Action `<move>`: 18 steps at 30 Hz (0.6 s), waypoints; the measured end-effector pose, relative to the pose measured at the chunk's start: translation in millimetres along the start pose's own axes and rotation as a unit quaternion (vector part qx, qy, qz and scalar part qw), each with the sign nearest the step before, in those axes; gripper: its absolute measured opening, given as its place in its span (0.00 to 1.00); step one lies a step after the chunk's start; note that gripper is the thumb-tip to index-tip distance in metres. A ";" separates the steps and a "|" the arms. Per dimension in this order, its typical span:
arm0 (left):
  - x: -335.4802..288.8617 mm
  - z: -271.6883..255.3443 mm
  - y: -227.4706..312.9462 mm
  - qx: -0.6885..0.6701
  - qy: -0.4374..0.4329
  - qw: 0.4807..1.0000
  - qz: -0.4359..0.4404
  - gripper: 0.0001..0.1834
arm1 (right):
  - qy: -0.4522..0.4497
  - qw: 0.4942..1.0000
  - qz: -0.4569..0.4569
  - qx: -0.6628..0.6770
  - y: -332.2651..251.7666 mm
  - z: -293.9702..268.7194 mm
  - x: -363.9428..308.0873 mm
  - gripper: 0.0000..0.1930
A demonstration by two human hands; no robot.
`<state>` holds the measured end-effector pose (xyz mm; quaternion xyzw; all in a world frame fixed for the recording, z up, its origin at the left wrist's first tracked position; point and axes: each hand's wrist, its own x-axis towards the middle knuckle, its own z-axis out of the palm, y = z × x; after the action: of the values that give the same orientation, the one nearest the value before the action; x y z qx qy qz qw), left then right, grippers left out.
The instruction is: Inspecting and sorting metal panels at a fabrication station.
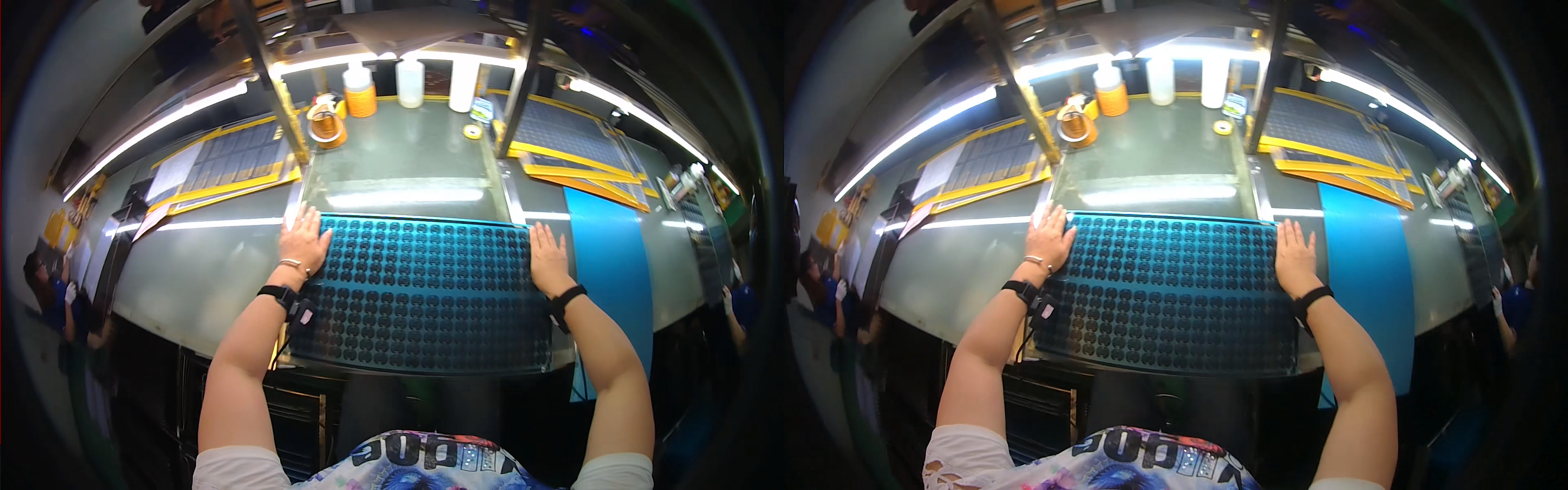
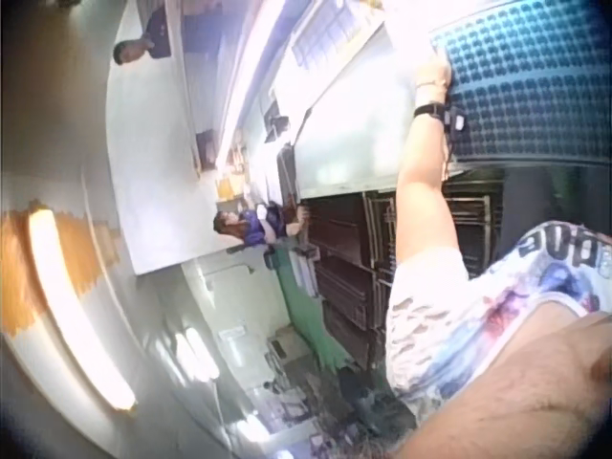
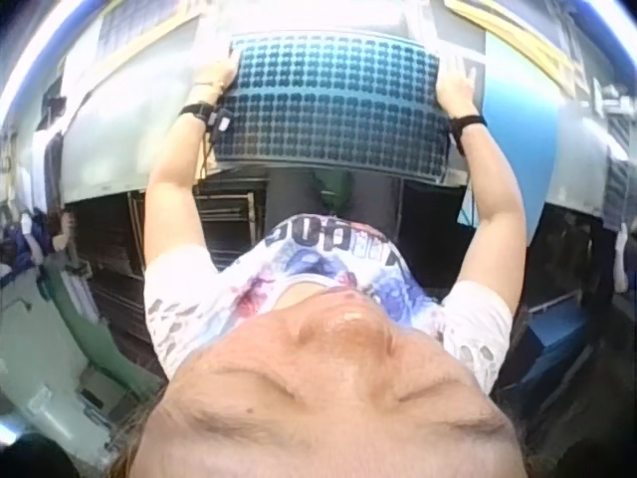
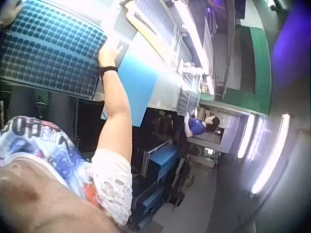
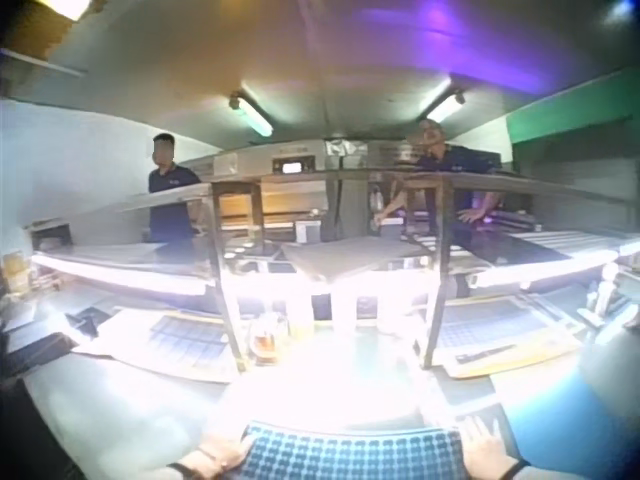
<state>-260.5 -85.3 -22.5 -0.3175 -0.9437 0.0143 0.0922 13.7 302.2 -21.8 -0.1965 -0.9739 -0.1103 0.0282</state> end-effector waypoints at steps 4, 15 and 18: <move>-3.3 3.1 7.6 -0.055 -0.039 0.996 -0.065 0.30 | -0.005 0.998 0.031 0.045 4.5 3.6 -24.6 0.26; -0.8 13.7 8.0 0.037 -0.069 0.993 -0.084 0.31 | 0.004 0.994 0.020 0.107 -51.1 -64.8 -250.0 0.27; -20.2 0.6 24.3 0.089 -0.083 0.988 -0.090 0.32 | 0.035 0.990 0.036 0.128 -61.9 -72.8 -258.0 0.25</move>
<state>-230.3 -78.1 -28.5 -0.2191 -0.9678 0.1166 0.0426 228.1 133.0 11.1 -0.2222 -0.9707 0.0095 0.0914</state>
